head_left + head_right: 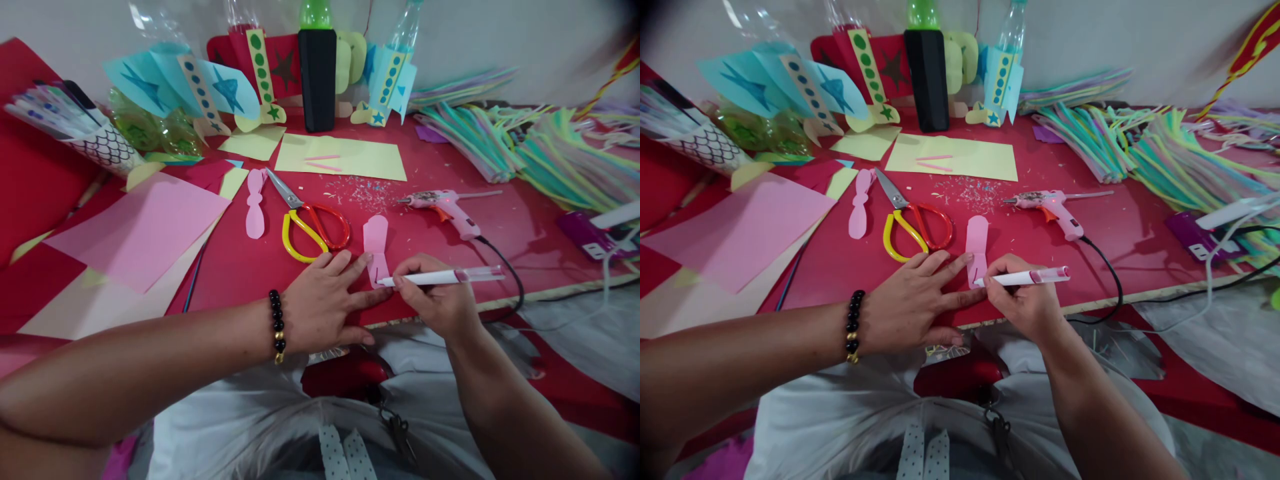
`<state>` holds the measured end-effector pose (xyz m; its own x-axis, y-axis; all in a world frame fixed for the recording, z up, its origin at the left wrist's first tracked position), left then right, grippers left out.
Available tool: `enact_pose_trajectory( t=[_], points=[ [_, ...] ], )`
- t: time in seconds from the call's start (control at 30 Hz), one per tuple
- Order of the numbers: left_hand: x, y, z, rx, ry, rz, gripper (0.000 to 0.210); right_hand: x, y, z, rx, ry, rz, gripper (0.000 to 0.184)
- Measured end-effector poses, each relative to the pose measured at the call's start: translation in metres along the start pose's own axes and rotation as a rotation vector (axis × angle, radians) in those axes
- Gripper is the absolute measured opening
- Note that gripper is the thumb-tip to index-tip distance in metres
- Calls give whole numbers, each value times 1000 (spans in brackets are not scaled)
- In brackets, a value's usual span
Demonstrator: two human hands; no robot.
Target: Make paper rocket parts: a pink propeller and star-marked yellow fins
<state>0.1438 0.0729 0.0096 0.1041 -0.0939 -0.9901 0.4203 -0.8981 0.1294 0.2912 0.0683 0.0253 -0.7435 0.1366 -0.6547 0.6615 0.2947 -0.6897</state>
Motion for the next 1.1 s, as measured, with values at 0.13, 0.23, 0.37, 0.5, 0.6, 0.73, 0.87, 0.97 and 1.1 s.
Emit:
enact_pose_trajectory(
  t=[0.13,0.23,0.37,0.5,0.6,0.73,0.87,0.97,1.1],
  points=[
    [-1,0,0,-3,-1,-7,74,-5,5,2,48,79,-32,10],
    [-3,0,0,-5,-1,-10,73,-8,8,2,81,156,-20,11],
    [-3,1,0,-2,-6,-4,72,-6,8,-1,74,150,16,11],
    [-3,1,0,-1,-9,-5,72,-5,8,-3,64,141,36,10],
    [-3,1,0,-3,-12,-12,73,-3,8,-3,53,131,44,10],
    [-3,0,0,-8,-15,-11,73,-5,9,-1,60,139,41,10],
    [-2,0,0,-6,-20,-1,74,-8,10,3,76,141,40,13],
    [-2,0,0,-3,-14,-2,73,-9,10,5,72,154,32,12],
    [-3,0,0,-2,-11,-2,73,-7,5,3,17,127,-1,9]
  ],
)
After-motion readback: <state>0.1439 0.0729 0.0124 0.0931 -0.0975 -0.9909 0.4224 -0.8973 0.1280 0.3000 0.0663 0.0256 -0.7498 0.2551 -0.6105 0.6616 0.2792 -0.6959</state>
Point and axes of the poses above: each hand's wrist, its own z-axis away from the middle knuckle, its own x-axis out of the palm, y = z × x, the point moved 7 cm from there along -z, towards the middle knuckle
